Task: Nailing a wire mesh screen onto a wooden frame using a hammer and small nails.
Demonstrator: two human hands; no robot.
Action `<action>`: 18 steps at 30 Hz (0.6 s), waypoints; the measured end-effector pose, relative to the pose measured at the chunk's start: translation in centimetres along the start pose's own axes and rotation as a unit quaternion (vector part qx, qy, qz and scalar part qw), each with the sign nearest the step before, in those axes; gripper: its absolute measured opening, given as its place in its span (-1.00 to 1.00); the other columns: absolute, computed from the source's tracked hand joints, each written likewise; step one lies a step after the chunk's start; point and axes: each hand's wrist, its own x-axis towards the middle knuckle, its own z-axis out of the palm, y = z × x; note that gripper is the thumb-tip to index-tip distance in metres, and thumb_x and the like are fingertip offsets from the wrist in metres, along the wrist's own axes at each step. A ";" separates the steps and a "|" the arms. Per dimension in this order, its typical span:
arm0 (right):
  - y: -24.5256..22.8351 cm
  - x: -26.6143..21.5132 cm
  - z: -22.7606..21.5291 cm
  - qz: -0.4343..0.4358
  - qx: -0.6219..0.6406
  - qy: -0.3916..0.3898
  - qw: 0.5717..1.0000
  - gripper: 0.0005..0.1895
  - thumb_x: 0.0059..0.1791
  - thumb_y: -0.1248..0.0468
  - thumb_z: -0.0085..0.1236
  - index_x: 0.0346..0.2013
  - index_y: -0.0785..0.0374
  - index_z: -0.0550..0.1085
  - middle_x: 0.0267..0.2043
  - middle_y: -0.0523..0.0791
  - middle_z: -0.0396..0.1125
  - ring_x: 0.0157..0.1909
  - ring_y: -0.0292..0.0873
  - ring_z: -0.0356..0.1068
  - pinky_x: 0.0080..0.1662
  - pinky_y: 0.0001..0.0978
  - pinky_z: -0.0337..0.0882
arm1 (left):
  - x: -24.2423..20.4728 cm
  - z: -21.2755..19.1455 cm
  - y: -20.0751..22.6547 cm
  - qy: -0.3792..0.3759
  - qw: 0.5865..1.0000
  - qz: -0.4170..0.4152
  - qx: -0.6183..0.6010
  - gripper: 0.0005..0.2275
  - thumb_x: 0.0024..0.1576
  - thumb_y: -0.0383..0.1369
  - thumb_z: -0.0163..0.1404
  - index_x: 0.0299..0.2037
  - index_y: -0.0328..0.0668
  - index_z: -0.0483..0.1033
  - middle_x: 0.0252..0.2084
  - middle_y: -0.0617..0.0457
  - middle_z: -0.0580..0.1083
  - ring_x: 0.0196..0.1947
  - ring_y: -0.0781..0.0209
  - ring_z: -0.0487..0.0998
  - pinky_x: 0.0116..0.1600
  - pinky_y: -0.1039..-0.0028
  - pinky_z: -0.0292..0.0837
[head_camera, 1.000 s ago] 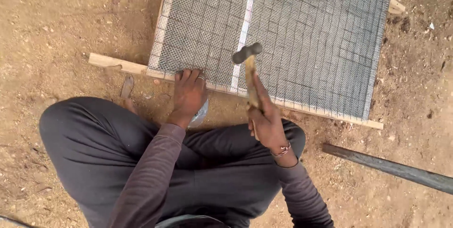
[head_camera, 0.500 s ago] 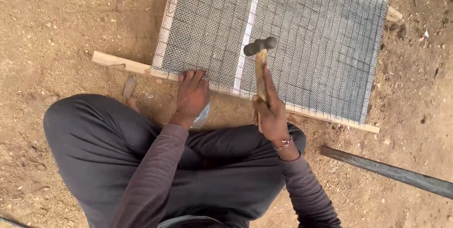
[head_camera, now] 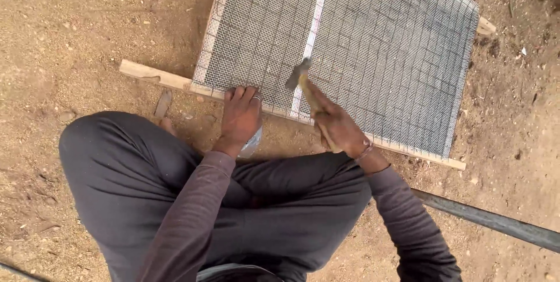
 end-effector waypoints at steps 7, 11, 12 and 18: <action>0.3 0.0 -3.2 -0.005 0.125 -0.015 0.992 -0.26 0.09 0.23 -0.10 0.57 -0.04 -0.01 -0.45 -0.17 0.33 -0.65 -0.36 0.24 -0.63 -0.52 0.39 | -0.5 0.2 0.2 -0.018 1.000 -0.017 -0.003 -0.83 0.06 -0.47 0.06 -0.17 -0.32 0.61 -0.03 -0.04 0.46 0.03 0.01 0.37 0.24 0.11 0.17; -0.8 -0.9 -0.5 0.055 -0.028 -0.069 0.996 -0.30 0.09 0.16 -0.14 0.54 -0.16 0.01 -0.51 -0.16 0.32 -0.69 -0.33 0.23 -0.61 -0.50 0.43 | -0.2 -0.1 0.2 -0.021 1.000 -0.001 0.016 -0.87 0.09 -0.47 0.07 -0.20 -0.30 0.59 0.04 -0.03 0.47 0.06 0.05 0.37 0.27 0.15 0.18; -1.7 -1.5 0.7 0.107 -0.136 -0.130 0.976 -0.33 0.10 0.13 -0.15 0.53 -0.22 0.03 -0.52 -0.15 0.32 -0.69 -0.33 0.24 -0.59 -0.51 0.46 | -0.1 0.1 0.0 -0.025 1.000 0.000 0.018 -0.85 0.06 -0.47 0.08 -0.19 -0.30 0.60 0.05 -0.04 0.47 0.07 0.07 0.37 0.28 0.16 0.19; 1.6 -2.7 -0.6 0.039 -0.008 -0.060 0.997 -0.31 0.08 0.19 -0.12 0.53 -0.10 0.05 -0.50 -0.13 0.34 -0.70 -0.30 0.28 -0.65 -0.44 0.43 | 0.1 -1.1 0.3 -0.020 0.999 -0.015 -0.029 -0.82 0.02 -0.46 0.10 -0.19 -0.32 0.60 -0.02 -0.04 0.46 0.07 -0.01 0.36 0.23 0.12 0.19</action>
